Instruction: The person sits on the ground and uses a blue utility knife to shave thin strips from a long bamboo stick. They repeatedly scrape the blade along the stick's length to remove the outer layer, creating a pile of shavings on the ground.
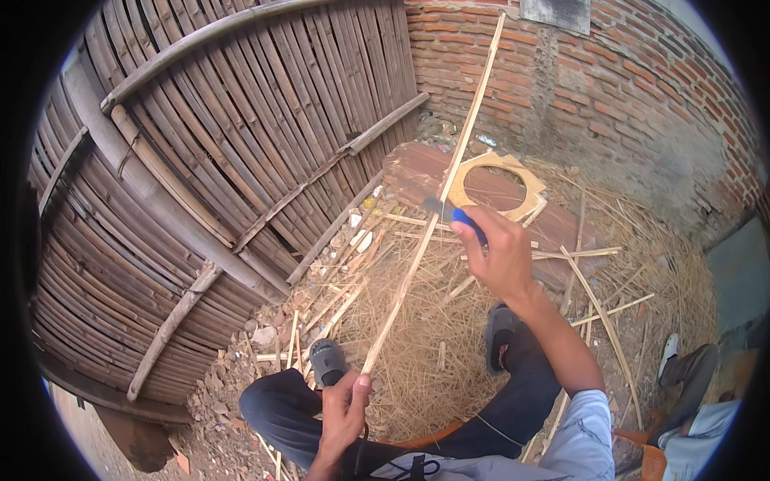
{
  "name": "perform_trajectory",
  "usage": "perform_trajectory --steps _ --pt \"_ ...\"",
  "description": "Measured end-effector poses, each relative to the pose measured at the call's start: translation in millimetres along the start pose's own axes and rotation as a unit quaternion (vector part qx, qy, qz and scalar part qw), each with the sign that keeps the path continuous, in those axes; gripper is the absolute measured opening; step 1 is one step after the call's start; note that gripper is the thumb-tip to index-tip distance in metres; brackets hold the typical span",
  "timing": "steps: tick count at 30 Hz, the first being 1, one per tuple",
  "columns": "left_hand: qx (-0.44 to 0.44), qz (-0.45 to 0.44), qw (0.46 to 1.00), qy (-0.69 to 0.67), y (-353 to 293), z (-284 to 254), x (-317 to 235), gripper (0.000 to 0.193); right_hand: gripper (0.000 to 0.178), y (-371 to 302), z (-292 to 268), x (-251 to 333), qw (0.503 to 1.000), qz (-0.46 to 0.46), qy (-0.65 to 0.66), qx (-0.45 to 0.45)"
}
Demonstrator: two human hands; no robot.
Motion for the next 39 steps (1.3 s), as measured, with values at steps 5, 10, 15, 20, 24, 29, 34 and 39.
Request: perform_trajectory --steps 5,10,15,20,24,29,34,39 --pt "0.024 0.004 0.999 -0.022 -7 3 28 0.036 0.029 1 -3 -17 1.000 0.005 -0.016 -0.007" --pt "0.029 -0.004 0.999 -0.012 -15 -8 49 0.037 0.031 8 -12 -35 0.998 0.019 -0.030 -0.046" --pt "0.071 -0.035 0.997 -0.005 -33 -13 86 0.034 0.035 14 -45 -90 0.990 0.069 -0.042 -0.117" --pt "0.030 -0.025 0.999 0.034 -33 -19 88 0.029 0.037 5 -45 -98 0.987 0.109 -0.011 -0.119" --pt "-0.002 -0.044 0.999 0.004 -16 -13 79 0.028 0.039 -3 -17 -44 0.997 0.069 0.024 -0.016" --pt "0.001 -0.047 0.993 -0.106 7 3 52 0.024 0.030 -39 32 29 0.990 -0.075 0.062 0.104" --pt "-0.008 -0.011 0.980 -0.201 22 6 12 0.016 0.029 -65 51 73 0.974 -0.135 0.067 0.167" --pt "-0.017 -0.004 0.977 -0.212 28 6 -13 0.013 0.029 -70 56 90 0.969 -0.166 0.072 0.168"
Point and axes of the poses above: each hand's wrist, its own y-axis towards the middle knuckle, its own z-axis out of the palm, x = y × z, the point moved 9 cm from there along y, towards the middle knuckle, and after that the axes turned 7 degrees about y, right-handed, at the moved point
